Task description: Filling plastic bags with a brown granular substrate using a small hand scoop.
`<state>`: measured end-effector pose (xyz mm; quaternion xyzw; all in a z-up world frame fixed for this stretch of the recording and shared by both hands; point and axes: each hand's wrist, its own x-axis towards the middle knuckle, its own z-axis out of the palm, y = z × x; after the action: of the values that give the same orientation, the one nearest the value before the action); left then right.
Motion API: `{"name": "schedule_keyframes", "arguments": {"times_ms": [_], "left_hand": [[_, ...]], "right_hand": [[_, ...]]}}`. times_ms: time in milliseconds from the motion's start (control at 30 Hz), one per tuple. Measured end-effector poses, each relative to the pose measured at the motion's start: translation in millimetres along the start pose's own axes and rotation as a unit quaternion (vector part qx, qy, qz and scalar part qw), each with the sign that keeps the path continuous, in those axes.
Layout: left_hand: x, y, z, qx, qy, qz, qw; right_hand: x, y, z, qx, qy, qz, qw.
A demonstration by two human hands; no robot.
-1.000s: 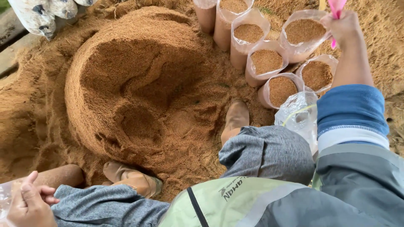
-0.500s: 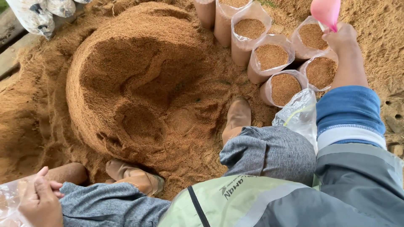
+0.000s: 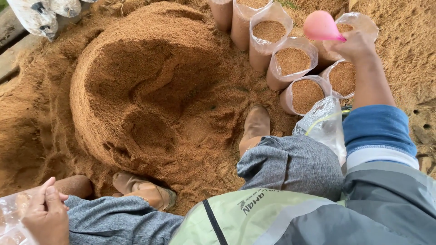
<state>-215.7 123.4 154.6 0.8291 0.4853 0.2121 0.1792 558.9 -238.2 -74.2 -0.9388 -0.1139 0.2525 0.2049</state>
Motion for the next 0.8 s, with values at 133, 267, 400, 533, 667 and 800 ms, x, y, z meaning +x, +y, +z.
{"name": "schedule_keyframes", "arguments": {"times_ms": [133,267,400,533,667,800], "left_hand": [[-2,-2,-1,-0.001,0.004,0.007,1.0],[-3,-6,1,0.0,0.008,0.001,1.0],[-2,-6,2,0.004,0.006,-0.014,1.0],[-1,-2,4,0.011,0.009,-0.004,1.0],[2,1,6,0.018,0.001,-0.006,1.0],[4,-13,12,0.051,0.011,0.023,0.998]], "right_hand": [[23,13,8,-0.107,0.029,-0.016,0.994],[41,9,14,-0.11,0.023,-0.016,0.994],[26,-28,22,0.07,-0.002,0.078,0.995],[29,-31,28,0.084,0.018,0.077,0.993],[24,-23,17,0.041,-0.019,0.043,0.998],[-30,-42,-20,-0.191,-0.078,-0.002,0.978]]}}
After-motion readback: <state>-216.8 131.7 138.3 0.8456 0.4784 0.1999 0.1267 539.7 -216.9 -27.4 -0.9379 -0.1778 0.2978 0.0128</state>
